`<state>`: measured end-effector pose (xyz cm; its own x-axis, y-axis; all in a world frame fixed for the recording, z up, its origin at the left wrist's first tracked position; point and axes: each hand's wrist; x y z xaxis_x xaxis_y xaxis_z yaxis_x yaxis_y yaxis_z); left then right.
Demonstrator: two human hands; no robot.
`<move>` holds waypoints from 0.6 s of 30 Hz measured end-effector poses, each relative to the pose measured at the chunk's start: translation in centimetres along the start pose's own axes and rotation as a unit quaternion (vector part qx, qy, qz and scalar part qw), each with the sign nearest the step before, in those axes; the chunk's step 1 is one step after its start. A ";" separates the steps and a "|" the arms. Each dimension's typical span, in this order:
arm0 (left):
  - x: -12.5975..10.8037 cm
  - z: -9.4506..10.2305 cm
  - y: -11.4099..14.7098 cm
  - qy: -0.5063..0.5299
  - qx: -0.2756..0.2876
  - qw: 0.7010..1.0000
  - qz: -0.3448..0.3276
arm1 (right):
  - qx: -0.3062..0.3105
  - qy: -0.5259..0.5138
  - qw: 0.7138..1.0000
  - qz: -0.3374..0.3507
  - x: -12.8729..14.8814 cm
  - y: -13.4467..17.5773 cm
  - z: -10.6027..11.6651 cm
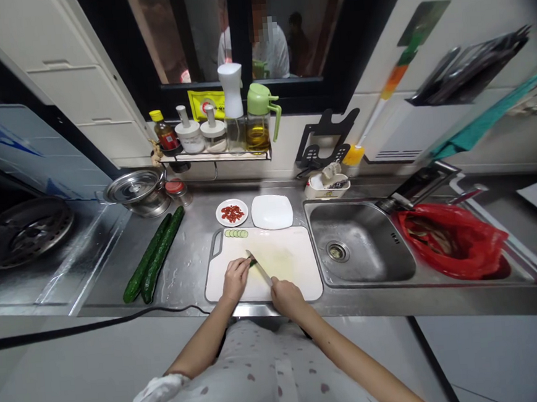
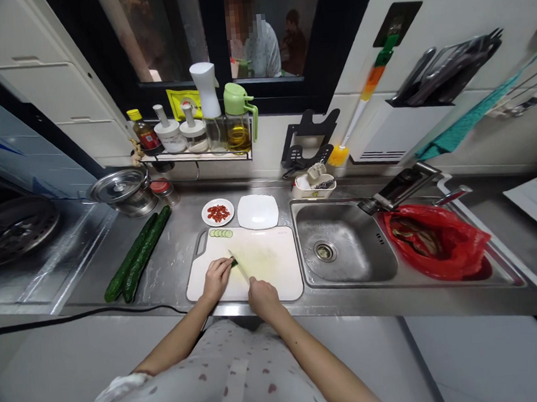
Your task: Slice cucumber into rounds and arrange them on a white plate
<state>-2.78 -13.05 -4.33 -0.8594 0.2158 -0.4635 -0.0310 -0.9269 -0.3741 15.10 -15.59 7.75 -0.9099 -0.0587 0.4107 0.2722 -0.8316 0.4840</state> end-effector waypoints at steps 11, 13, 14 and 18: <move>0.2 -0.2 -0.1 0.010 -0.037 0.999 -0.031 | 0.009 -0.001 1.000 0.001 0.7 -1.3 0.2; 0.2 -0.1 -0.1 0.012 -0.039 0.999 -0.035 | 0.007 -0.002 1.000 0.001 0.8 -1.7 0.2; 0.1 -0.1 -0.1 0.013 -0.039 0.999 -0.036 | 0.005 -0.002 1.000 0.002 0.8 -1.9 0.1; 0.1 0.1 -0.2 0.016 -0.039 0.998 -0.040 | -0.007 -0.002 1.000 0.013 1.2 -2.9 0.0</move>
<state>-2.87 -12.90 -4.21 -0.8388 0.2999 -0.4543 -0.0589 -0.8797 -0.4719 13.21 -13.22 6.84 -0.9014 -0.0774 0.4260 0.2906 -0.8375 0.4628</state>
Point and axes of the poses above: each hand's wrist, its own y-axis away from the middle knuckle, its own z-axis out of the back of the hand, x = y × z, and after that the axes turned 13 degrees about -y, right-handed
